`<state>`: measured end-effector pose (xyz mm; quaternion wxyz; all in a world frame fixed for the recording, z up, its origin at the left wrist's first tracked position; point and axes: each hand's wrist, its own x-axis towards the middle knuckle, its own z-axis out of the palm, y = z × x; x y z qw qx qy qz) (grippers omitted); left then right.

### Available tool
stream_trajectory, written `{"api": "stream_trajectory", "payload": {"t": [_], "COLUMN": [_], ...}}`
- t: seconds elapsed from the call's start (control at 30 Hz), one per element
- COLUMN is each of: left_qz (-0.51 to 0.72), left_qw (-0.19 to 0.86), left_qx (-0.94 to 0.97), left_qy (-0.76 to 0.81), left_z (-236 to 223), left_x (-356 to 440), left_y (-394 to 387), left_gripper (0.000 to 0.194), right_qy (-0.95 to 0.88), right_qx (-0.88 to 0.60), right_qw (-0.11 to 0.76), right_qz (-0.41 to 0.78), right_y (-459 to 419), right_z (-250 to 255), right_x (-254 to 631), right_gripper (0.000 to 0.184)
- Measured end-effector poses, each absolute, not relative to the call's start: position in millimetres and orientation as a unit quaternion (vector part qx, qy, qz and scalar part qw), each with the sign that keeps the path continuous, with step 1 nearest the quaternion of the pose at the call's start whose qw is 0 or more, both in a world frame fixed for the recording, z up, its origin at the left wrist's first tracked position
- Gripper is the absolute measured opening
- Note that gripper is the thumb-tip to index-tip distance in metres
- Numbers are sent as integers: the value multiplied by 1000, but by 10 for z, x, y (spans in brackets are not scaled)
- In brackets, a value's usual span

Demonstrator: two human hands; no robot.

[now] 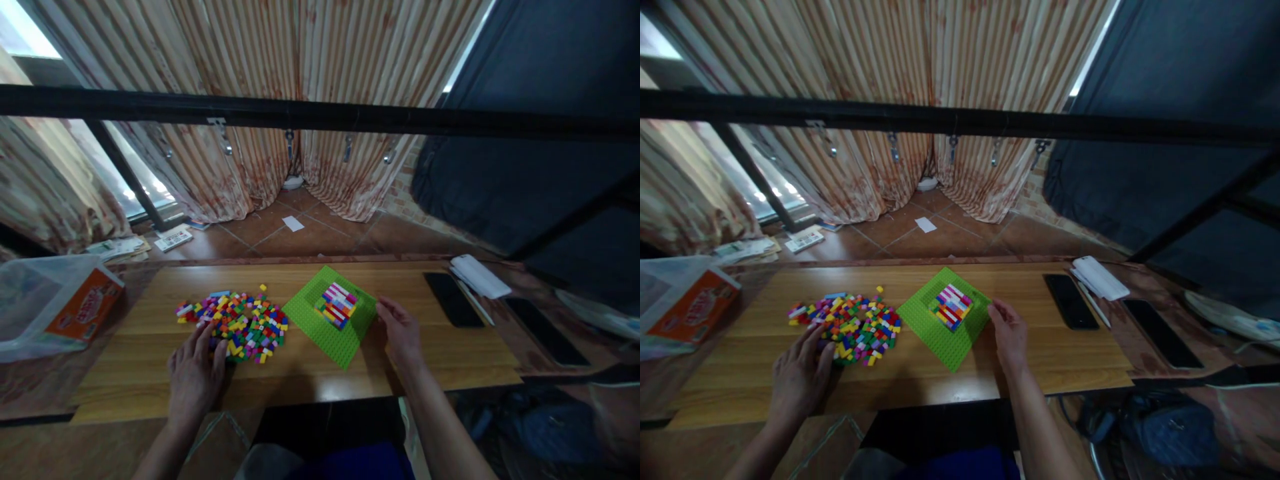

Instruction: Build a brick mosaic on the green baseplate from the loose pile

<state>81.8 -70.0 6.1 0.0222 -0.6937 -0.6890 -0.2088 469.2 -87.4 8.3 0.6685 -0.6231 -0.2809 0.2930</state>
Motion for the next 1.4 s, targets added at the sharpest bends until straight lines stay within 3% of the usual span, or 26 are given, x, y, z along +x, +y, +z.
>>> {"api": "stream_trajectory", "payload": {"t": [0.27, 0.43, 0.57, 0.77, 1.4], "left_qz": [-220, -230, -240, -250, -262], "left_qw": [17, 3, -4, -12, -18], "left_qx": [-690, -687, -687, -690, -691], "left_qy": [-689, -690, -686, -679, -674], "left_z": [64, 65, 61, 72, 68], "left_x": [838, 857, 861, 861, 860], "left_y": [-746, -768, -775, -793, -800], "left_gripper": [48, 47, 47, 46, 46], "right_qy": [-416, -551, -619, -679, -705], "right_qx": [-712, -649, -618, -632, -646], "right_qw": [518, 468, 405, 303, 247], "right_qz": [227, 236, 266, 221, 157], "right_y": [-1155, -1240, -1217, -1006, -972], "right_z": [201, 278, 246, 189, 189], "right_x": [4334, 3751, 3330, 3080, 3081], "right_gripper": [45, 25, 24, 26, 24]}}
